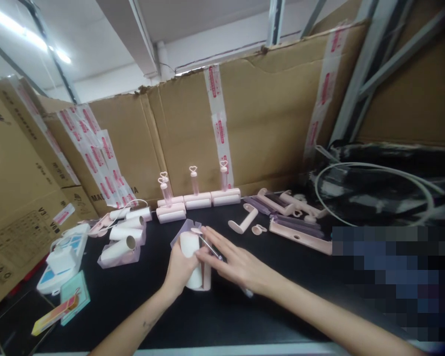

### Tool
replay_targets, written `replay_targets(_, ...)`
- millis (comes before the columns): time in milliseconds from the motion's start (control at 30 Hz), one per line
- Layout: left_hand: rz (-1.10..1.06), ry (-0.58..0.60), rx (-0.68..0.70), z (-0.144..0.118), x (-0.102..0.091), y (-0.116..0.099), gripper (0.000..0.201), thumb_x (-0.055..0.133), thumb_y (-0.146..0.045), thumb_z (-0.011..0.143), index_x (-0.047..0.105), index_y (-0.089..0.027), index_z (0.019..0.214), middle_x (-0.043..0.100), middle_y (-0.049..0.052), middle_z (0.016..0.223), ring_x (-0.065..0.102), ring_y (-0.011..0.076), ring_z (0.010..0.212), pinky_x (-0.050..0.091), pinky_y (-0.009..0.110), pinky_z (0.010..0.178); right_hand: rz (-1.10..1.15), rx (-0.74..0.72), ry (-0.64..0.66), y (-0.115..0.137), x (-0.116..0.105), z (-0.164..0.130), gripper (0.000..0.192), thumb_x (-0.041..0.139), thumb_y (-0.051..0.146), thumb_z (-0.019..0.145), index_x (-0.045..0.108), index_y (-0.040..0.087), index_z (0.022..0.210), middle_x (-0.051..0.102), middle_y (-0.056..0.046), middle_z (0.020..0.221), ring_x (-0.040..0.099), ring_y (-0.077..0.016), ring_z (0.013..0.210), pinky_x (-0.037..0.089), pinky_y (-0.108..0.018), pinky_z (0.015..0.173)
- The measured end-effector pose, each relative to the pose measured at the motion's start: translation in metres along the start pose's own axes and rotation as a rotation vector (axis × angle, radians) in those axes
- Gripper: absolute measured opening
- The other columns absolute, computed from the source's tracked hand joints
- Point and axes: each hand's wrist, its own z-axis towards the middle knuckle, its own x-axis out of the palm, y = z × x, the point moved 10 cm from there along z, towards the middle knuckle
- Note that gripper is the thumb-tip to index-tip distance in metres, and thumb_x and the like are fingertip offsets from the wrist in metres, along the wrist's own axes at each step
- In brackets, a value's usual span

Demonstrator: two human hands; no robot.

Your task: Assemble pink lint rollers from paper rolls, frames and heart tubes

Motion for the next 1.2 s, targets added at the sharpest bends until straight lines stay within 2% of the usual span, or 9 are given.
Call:
replay_targets(200, -0.165, 0.028, -0.131, -0.002, 0.011, 0.012, 0.049, 0.074, -0.035, 0.062, 0.059, -0.012, 0.102, 0.069, 0.008, 0.088, 0.064, 0.0205, 0.077, 0.050, 0.027, 0.066, 0.107, 0.092, -0.002, -0.007, -0.010, 0.005, 0.039, 0.041, 0.010, 0.089, 0.048, 0.017, 0.126, 0.036, -0.017, 0.141, 0.021, -0.0201, 0.136, 0.039, -0.037, 0.101)
replay_targets(333, -0.225, -0.003, -0.143, -0.009, 0.012, 0.010, 0.052, 0.077, -0.033, 0.060, 0.058, -0.011, 0.103, 0.068, 0.008, 0.088, 0.064, 0.0198, 0.075, 0.050, 0.026, 0.064, 0.053, 0.094, 0.000, 0.002, -0.016, 0.005, 0.036, 0.039, 0.011, 0.089, 0.050, 0.012, 0.124, 0.039, -0.022, 0.138, 0.022, -0.0234, 0.136, 0.041, -0.039, 0.099)
replay_targets(467, -0.253, -0.040, -0.121, -0.013, 0.009, 0.003, 0.043, 0.077, -0.031, 0.058, 0.060, -0.011, 0.092, 0.066, 0.004, 0.078, 0.062, 0.0169, 0.068, 0.049, 0.025, 0.062, -0.010, 0.101, -0.030, 0.012, -0.019, 0.003, 0.039, 0.043, 0.007, 0.085, 0.050, 0.011, 0.124, 0.042, -0.024, 0.136, 0.023, -0.0272, 0.135, 0.046, -0.041, 0.094)
replay_targets(567, -0.270, -0.144, -0.115, -0.011, -0.004, 0.002, 0.039, 0.078, -0.031, 0.058, 0.058, -0.012, 0.085, 0.064, 0.001, 0.070, 0.060, 0.0143, 0.060, 0.048, 0.023, 0.056, 0.047, 0.091, -0.111, 0.014, -0.029, 0.003, 0.039, 0.041, 0.004, 0.083, 0.053, 0.013, 0.120, 0.050, -0.020, 0.130, 0.033, -0.0243, 0.132, 0.046, -0.039, 0.096)
replay_targets(667, -0.269, -0.155, -0.113, -0.005, -0.008, 0.002, 0.040, 0.075, -0.035, 0.063, 0.055, -0.013, 0.089, 0.065, 0.002, 0.071, 0.062, 0.0159, 0.063, 0.049, 0.026, 0.060, 0.149, 0.130, -0.216, 0.002, -0.043, 0.002, 0.041, 0.037, 0.002, 0.081, 0.056, 0.017, 0.114, 0.054, -0.015, 0.126, 0.045, -0.0197, 0.124, 0.045, -0.036, 0.097)
replay_targets(800, -0.095, -0.126, -0.066, -0.002, -0.007, 0.000, 0.042, 0.075, -0.036, 0.061, 0.052, -0.015, 0.090, 0.066, 0.005, 0.079, 0.064, 0.0188, 0.073, 0.049, 0.029, 0.069, 0.172, 0.223, -0.173, -0.025, -0.036, 0.003, 0.033, 0.036, 0.005, 0.084, 0.059, 0.019, 0.103, 0.066, -0.010, 0.106, 0.058, -0.0204, 0.109, 0.046, -0.041, 0.094)
replay_targets(933, 0.257, -0.005, 0.058, -0.007, 0.002, -0.015, 0.045, 0.075, -0.036, 0.058, 0.049, -0.018, 0.091, 0.065, 0.002, 0.078, 0.062, 0.0196, 0.071, 0.047, 0.029, 0.067, 0.183, 0.382, -0.252, -0.050, -0.042, -0.003, 0.030, 0.040, 0.015, 0.089, 0.055, 0.018, 0.114, 0.064, -0.012, 0.109, 0.060, -0.0233, 0.104, 0.047, -0.043, 0.091)
replay_targets(1067, 0.568, 0.000, 0.219, -0.014, 0.002, -0.039, 0.045, 0.066, -0.033, 0.067, 0.049, -0.022, 0.107, 0.065, 0.004, 0.094, 0.063, 0.0238, 0.082, 0.045, 0.030, 0.069, 0.612, 0.310, -0.364, -0.038, -0.058, -0.006, 0.027, 0.035, 0.026, 0.094, 0.060, 0.022, 0.103, 0.066, -0.007, 0.105, 0.059, -0.0216, 0.104, 0.045, -0.041, 0.095)
replay_targets(1200, 0.709, 0.010, 0.211, -0.013, 0.000, -0.043, 0.041, 0.060, -0.038, 0.073, 0.050, -0.025, 0.110, 0.066, 0.004, 0.096, 0.064, 0.0263, 0.084, 0.043, 0.030, 0.067, 0.935, 0.201, -0.304, -0.013, -0.056, 0.001, 0.034, 0.032, 0.032, 0.096, 0.061, 0.020, 0.081, 0.068, -0.007, 0.096, 0.062, -0.0212, 0.098, 0.049, -0.038, 0.088)
